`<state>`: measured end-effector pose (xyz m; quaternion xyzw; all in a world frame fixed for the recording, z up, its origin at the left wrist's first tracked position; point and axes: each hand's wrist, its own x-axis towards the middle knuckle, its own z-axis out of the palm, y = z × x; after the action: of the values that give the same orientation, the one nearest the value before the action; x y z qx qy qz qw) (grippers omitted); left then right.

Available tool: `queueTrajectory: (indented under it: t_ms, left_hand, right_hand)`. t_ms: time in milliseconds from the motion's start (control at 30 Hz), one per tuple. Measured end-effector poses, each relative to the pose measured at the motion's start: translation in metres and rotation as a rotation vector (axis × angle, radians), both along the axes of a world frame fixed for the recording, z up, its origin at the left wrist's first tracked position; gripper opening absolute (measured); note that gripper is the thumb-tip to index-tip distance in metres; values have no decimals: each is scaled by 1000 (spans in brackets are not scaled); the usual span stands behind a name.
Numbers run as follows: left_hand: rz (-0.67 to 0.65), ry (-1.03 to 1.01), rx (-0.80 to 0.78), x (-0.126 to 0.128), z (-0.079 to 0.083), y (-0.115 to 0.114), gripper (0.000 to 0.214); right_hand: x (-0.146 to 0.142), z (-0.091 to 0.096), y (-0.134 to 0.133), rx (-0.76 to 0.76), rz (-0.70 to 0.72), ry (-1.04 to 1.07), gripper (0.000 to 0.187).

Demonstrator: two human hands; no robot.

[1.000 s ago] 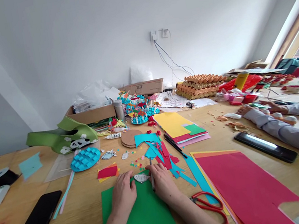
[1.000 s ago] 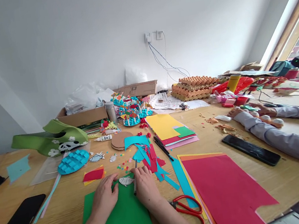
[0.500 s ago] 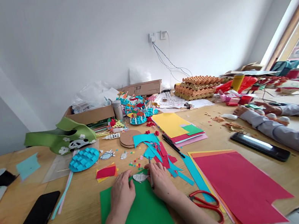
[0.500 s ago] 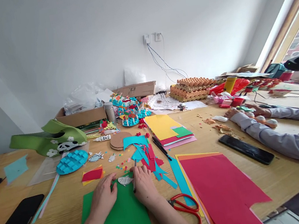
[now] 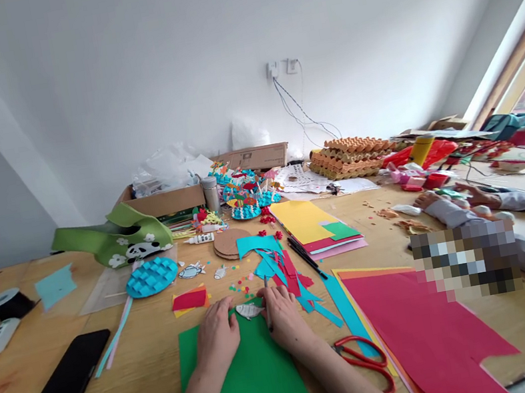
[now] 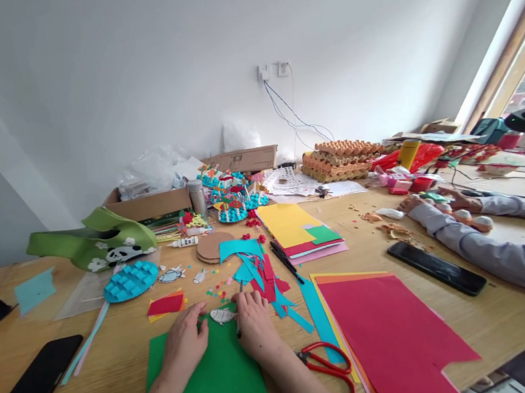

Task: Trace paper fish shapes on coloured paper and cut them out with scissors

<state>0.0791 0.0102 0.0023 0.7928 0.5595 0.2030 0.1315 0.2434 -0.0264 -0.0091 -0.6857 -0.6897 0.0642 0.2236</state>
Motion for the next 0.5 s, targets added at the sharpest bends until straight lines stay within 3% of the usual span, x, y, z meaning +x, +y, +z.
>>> queueTrajectory:
  t_ms: [500]
  left_hand:
    - [-30, -8, -14, -1, 0, 0, 41]
  right_hand:
    - [2, 2, -2, 28, -4, -5, 22]
